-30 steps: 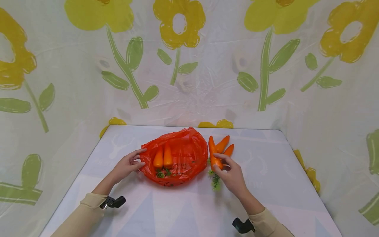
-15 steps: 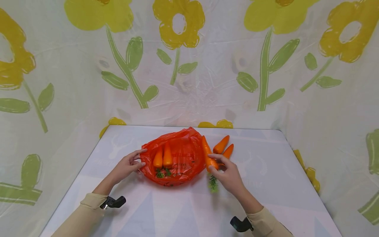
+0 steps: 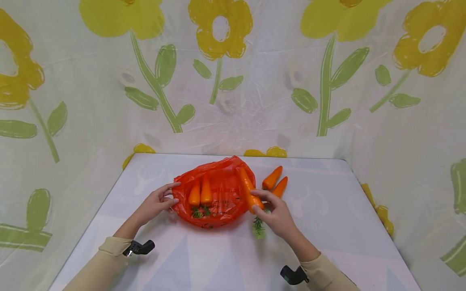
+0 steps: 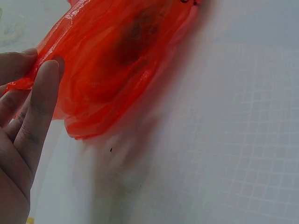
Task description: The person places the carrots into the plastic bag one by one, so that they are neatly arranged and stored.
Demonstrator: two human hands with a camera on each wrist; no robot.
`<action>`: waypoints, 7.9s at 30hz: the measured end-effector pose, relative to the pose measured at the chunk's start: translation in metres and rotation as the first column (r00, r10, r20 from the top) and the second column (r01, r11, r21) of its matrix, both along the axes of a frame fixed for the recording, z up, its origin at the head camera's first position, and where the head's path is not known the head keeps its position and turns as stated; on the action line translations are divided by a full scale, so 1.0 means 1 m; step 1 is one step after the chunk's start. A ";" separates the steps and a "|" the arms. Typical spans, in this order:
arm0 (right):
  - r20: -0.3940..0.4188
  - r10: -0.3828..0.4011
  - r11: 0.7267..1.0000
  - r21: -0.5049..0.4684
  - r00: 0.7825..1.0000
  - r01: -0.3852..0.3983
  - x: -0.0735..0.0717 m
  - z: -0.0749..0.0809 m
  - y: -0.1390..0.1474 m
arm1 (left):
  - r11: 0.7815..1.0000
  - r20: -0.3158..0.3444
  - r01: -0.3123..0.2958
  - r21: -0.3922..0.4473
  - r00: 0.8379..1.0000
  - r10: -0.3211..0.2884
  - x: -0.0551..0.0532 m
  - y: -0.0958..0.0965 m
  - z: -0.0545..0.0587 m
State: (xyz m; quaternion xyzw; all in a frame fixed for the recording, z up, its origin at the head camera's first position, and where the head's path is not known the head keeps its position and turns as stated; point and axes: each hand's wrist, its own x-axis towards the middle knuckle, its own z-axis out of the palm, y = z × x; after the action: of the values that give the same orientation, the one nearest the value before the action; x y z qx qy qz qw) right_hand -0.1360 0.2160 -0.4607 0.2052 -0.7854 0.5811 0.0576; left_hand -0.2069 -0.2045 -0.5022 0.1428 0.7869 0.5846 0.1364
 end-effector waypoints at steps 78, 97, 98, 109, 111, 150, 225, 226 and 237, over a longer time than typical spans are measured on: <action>0.195 -0.058 0.984 0.175 0.979 0.023 -0.034 0.004 -0.096 | 1.000 0.007 -0.013 0.000 1.000 0.013 0.001 -0.001 -0.001; 0.236 -0.112 0.975 0.212 0.965 0.061 -0.060 -0.003 -0.110 | 1.000 0.002 -0.003 0.003 1.000 0.003 0.001 -0.001 -0.001; 0.236 -0.114 0.975 0.212 0.965 0.063 -0.062 -0.003 -0.110 | 1.000 -0.002 -0.001 0.001 1.000 0.001 0.001 -0.001 -0.001; 0.261 -0.145 0.968 0.236 0.954 0.082 -0.075 -0.008 -0.117 | 1.000 -0.004 -0.008 -0.008 1.000 0.008 0.002 -0.001 -0.002; 0.266 -0.150 0.966 0.243 0.952 0.084 -0.077 -0.010 -0.118 | 1.000 -0.002 -0.009 -0.006 1.000 0.009 0.001 -0.001 -0.002; 0.333 -0.076 0.925 0.375 0.940 -0.058 -0.097 -0.041 -0.123 | 1.000 -0.003 0.011 0.023 1.000 -0.011 0.000 0.001 -0.003; 0.102 -0.073 0.940 0.339 0.992 0.034 -0.044 -0.011 -0.089 | 1.000 0.010 -0.005 0.018 1.000 0.005 0.001 0.000 -0.004; 0.102 -0.076 0.942 0.335 0.992 0.037 -0.044 -0.011 -0.087 | 1.000 0.010 -0.003 0.018 1.000 0.003 0.001 0.000 -0.004; 0.070 -0.063 0.962 0.268 0.996 0.042 -0.039 -0.011 -0.074 | 1.000 0.017 -0.010 0.011 1.000 0.010 0.001 0.001 -0.003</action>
State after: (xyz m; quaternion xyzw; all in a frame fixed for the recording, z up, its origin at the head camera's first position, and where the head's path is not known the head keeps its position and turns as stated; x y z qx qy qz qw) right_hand -0.1749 0.1421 -0.4717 0.1674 -0.8632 0.4761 0.0141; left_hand -0.2055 -0.2039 -0.5052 0.1348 0.7831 0.5909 0.1394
